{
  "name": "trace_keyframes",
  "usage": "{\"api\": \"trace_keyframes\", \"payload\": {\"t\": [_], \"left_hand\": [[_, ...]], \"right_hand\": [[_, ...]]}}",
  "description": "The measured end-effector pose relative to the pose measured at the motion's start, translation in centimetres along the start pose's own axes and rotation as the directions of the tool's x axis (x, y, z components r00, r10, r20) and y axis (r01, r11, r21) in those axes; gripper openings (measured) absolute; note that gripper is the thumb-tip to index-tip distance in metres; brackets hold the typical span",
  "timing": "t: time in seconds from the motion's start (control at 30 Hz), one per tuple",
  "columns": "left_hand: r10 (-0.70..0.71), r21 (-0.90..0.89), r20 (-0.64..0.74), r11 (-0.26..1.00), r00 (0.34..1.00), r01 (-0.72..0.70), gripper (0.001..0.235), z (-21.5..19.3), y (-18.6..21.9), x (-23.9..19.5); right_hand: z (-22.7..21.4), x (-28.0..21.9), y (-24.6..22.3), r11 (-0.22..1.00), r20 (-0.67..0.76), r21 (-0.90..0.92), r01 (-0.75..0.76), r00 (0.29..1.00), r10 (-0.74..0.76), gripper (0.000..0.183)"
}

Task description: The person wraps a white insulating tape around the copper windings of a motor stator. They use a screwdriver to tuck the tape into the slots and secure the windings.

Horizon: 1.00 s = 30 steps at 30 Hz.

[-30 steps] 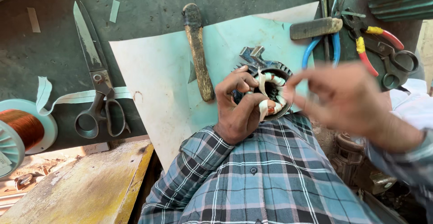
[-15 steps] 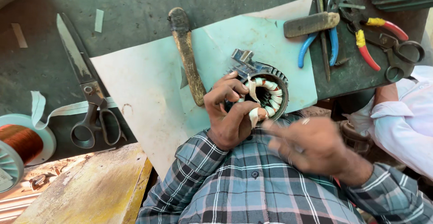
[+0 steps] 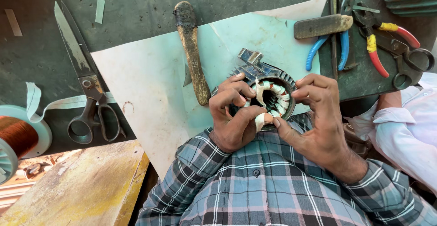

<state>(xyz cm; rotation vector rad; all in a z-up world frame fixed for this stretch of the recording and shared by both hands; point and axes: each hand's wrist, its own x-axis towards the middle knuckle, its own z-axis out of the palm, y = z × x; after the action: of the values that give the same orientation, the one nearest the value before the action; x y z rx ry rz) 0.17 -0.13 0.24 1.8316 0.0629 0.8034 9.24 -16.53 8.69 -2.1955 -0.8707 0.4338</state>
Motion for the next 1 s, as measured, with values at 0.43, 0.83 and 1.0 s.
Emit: {"api": "trace_keyframes", "payload": {"t": [0.43,0.83,1.0], "left_hand": [[-0.003,-0.004,0.016,1.000,1.000,0.003,0.025,-0.2,0.0,0.1],[0.000,-0.011,-0.013,1.000,1.000,0.000,0.024,0.1,0.0,-0.2],[0.002,-0.012,-0.012,1.000,1.000,-0.002,0.024,0.2,0.0,-0.2]], "right_hand": [[0.6,-0.1,-1.4,0.986,-0.031,-0.144,0.088,0.995,-0.094,0.052],[-0.3,-1.2,-3.3,0.955,-0.012,-0.284,0.089,0.995,-0.096,0.021],[0.4,-1.2,-4.2,0.970,0.000,-0.235,-0.067,0.998,0.069,0.017]]}}
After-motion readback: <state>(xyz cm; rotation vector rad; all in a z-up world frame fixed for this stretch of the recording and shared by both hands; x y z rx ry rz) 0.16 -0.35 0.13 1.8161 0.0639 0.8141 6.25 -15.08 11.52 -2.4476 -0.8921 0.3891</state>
